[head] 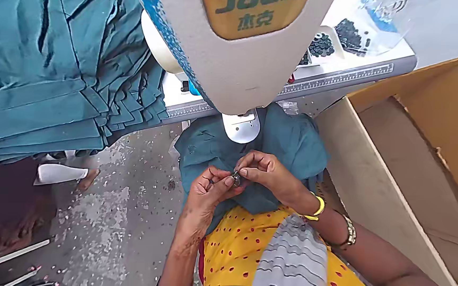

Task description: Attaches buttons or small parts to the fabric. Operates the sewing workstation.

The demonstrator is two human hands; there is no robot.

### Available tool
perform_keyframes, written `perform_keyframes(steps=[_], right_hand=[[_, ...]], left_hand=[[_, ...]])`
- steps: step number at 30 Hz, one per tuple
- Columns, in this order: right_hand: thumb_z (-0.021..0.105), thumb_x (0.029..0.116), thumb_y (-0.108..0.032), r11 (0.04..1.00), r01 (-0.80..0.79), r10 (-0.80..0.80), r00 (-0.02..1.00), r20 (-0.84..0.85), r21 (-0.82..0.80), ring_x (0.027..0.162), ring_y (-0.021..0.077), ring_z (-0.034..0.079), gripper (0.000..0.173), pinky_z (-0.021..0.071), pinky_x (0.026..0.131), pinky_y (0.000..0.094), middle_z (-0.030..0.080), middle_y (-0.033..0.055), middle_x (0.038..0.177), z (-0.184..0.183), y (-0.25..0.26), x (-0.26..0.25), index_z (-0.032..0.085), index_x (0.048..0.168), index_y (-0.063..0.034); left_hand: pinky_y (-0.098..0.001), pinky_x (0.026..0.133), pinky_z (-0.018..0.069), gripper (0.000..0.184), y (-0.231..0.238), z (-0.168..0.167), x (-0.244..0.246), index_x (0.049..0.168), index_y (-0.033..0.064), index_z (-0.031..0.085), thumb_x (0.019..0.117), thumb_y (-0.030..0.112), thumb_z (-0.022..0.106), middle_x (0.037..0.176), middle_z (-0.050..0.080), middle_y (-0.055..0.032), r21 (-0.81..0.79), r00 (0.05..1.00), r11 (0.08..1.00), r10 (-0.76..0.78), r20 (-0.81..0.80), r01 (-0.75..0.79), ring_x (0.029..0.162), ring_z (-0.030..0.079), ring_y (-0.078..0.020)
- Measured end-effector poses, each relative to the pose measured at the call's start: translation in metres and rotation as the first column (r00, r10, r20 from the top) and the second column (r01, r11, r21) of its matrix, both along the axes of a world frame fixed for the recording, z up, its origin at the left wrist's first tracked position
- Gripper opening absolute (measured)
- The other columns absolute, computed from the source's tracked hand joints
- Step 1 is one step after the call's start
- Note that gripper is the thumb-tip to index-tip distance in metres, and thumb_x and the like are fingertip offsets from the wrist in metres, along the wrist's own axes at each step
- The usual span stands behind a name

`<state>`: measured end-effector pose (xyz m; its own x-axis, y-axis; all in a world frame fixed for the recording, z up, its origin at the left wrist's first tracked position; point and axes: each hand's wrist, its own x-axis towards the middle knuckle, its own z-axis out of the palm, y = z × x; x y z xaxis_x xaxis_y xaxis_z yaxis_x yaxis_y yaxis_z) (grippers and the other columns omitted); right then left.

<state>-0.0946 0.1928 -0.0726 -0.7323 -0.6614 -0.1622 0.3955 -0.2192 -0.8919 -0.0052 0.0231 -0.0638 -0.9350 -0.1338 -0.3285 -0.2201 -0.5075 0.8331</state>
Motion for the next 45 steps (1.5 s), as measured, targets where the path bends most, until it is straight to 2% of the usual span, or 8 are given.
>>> perform_keyframes(steps=[12,19,26,29,33,37,45], right_hand=[[0.06,0.0966,-0.002,0.999,-0.046,0.046,0.998,0.033,0.018,0.086,0.0063,0.07,0.007,0.0612,0.077,0.0255,0.07,-0.0022,0.098,0.002,0.002,-0.005,0.065,0.098,-0.0054],[0.065,0.0962,-0.001,0.999,-0.046,0.045,0.995,0.091,0.006,0.09,0.0056,0.071,0.01,0.0617,0.08,0.024,0.072,-0.0017,0.101,0.003,0.002,-0.006,0.073,0.1,-0.0029],[0.065,0.0964,-0.004,0.998,-0.048,0.047,0.997,0.064,0.026,0.09,0.0057,0.07,0.009,0.0612,0.079,0.0235,0.07,-0.001,0.102,0.003,0.005,-0.009,0.074,0.1,-0.0026],[0.062,0.0981,-0.005,1.0,-0.017,0.018,0.996,0.086,-0.015,0.086,0.0056,0.071,0.011,0.0609,0.078,0.0237,0.073,-0.0019,0.097,0.003,0.006,-0.009,0.072,0.101,-0.0038],[0.061,0.0973,-0.004,1.0,0.014,-0.015,0.999,0.042,0.012,0.084,0.0042,0.07,0.009,0.0604,0.079,0.0236,0.072,-0.0042,0.093,0.006,0.008,-0.009,0.07,0.101,-0.0048],[0.061,0.0966,-0.003,1.0,0.009,-0.009,1.0,0.003,-0.013,0.086,0.0047,0.069,0.007,0.0605,0.079,0.0239,0.071,-0.0036,0.095,0.004,0.008,-0.009,0.068,0.1,-0.0046],[0.06,0.0972,-0.004,0.998,-0.047,0.05,0.997,0.054,-0.042,0.088,0.0046,0.069,0.009,0.0598,0.079,0.0238,0.07,-0.0041,0.098,0.0,0.009,-0.013,0.067,0.1,-0.0071]], left_hand=[[-0.0341,0.078,0.0649,0.007,0.0,0.0,-0.003,0.098,0.0083,0.066,0.0927,0.003,0.067,0.091,0.074,-0.0041,-0.025,1.0,1.0,-0.012,0.003,0.012,0.081,0.075,-0.0158],[-0.0338,0.078,0.0649,0.007,0.001,-0.003,-0.003,0.098,0.0076,0.066,0.093,0.002,0.066,0.093,0.074,-0.0053,-0.018,1.0,1.0,0.002,-0.003,-0.002,0.081,0.075,-0.0165],[-0.0315,0.081,0.0642,0.017,0.004,0.001,-0.007,0.109,0.0036,0.065,0.0927,0.0,0.066,0.097,0.074,-0.0012,-0.227,0.997,0.973,-0.047,-0.066,0.031,0.085,0.074,-0.0134],[-0.0321,0.08,0.0644,0.016,0.004,0.0,-0.009,0.109,0.0052,0.064,0.0935,0.002,0.066,0.096,0.074,-0.0015,-0.156,0.996,0.987,-0.057,-0.071,0.045,0.084,0.075,-0.0137],[-0.0333,0.08,0.0644,0.012,0.005,-0.004,-0.009,0.104,0.0102,0.066,0.0935,0.012,0.071,0.096,0.074,-0.0018,-0.041,0.996,0.998,-0.047,-0.073,0.044,0.085,0.075,-0.015],[-0.0341,0.08,0.0646,0.009,0.005,-0.004,-0.011,0.103,0.0095,0.064,0.0946,0.008,0.068,0.095,0.074,-0.0028,-0.023,0.997,0.999,-0.038,-0.066,0.036,0.085,0.075,-0.0157],[-0.0354,0.082,0.0646,0.009,0.005,-0.003,-0.012,0.102,0.0095,0.066,0.0936,0.006,0.069,0.095,0.073,-0.0018,-0.041,0.996,0.999,-0.039,-0.075,0.035,0.086,0.075,-0.0158]])
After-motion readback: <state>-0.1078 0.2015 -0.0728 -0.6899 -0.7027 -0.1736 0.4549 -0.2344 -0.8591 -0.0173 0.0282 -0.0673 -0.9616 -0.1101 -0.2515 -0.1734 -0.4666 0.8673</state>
